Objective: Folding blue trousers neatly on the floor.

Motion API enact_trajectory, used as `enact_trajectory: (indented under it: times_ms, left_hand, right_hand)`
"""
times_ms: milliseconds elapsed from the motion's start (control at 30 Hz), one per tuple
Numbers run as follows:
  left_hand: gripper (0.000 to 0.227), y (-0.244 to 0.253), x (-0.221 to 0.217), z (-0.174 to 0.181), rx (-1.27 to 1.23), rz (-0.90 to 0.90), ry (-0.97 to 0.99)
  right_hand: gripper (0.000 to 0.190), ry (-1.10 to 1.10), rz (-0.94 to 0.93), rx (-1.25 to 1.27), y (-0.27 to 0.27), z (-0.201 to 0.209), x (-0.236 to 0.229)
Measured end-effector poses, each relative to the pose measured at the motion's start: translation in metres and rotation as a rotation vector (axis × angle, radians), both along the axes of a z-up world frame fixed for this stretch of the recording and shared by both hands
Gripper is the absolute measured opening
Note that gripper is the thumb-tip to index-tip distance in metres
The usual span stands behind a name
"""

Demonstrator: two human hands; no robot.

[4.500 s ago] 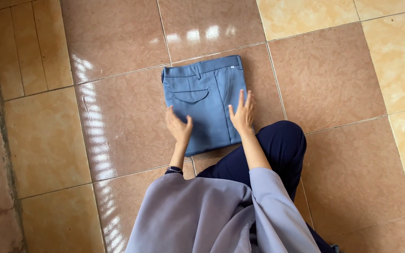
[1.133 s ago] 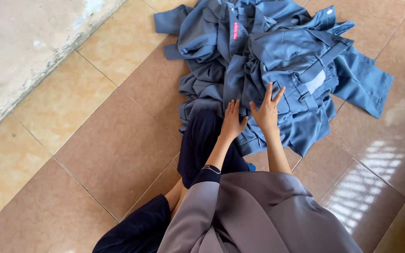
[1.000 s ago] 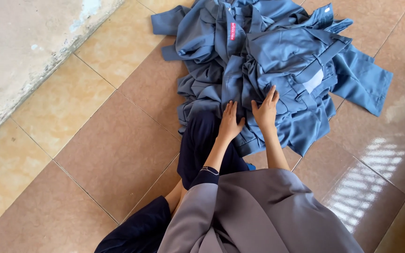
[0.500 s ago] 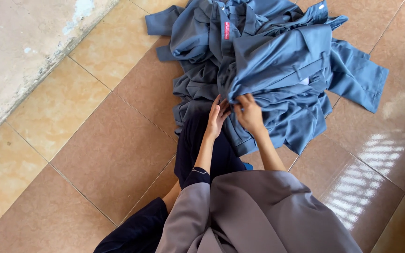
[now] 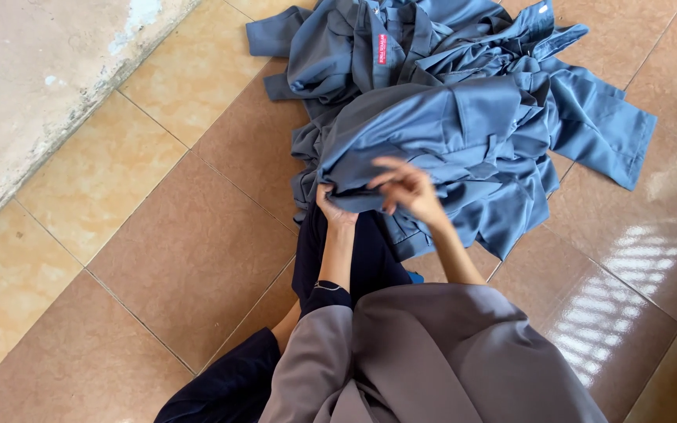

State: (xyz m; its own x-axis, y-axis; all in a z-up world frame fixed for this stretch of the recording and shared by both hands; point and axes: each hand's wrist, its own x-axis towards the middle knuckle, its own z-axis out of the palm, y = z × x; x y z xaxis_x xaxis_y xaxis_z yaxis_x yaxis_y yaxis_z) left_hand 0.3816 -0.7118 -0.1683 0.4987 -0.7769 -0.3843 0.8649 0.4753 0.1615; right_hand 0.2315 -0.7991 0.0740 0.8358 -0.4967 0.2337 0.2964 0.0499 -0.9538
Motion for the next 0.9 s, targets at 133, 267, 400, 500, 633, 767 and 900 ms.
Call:
enact_trajectory:
  times_ms: [133, 267, 400, 500, 633, 767, 900]
  left_hand:
    - [0.059, 0.016, 0.008, 0.028, 0.032, 0.000, 0.006]
    - [0.070, 0.024, 0.003, 0.057, 0.074, -0.005, 0.015]
    - [0.081, 0.020, 0.001, 0.089, 0.117, -0.015, 0.021]
    - [0.088, 0.023, -0.008, 0.114, 0.141, -0.017, 0.020]
    - [0.075, 0.011, -0.014, 0.050, 0.187, -0.057, -0.101]
    - [0.072, 0.015, -0.020, 0.062, 0.202, -0.145, -0.155]
    - [0.074, 0.042, -0.001, 0.099, 0.258, -0.074, -0.161]
  right_hand:
    - [0.087, 0.122, -0.416, -0.734, -0.038, 0.027, -0.029]
    - [0.165, 0.987, -0.371, -0.711, -0.061, -0.011, -0.044]
    - [0.149, 0.930, -0.516, -0.443, -0.075, -0.084, -0.035]
    - [0.100, 1.105, -0.625, -0.450, -0.077, -0.134, -0.038]
    - [0.039, 0.986, -0.687, -0.211, -0.099, -0.183, -0.041]
    - [0.022, 0.624, -0.644, 0.302, -0.094, -0.194, -0.038]
    - [0.024, 0.485, -0.568, 0.441, -0.071, -0.185, 0.001]
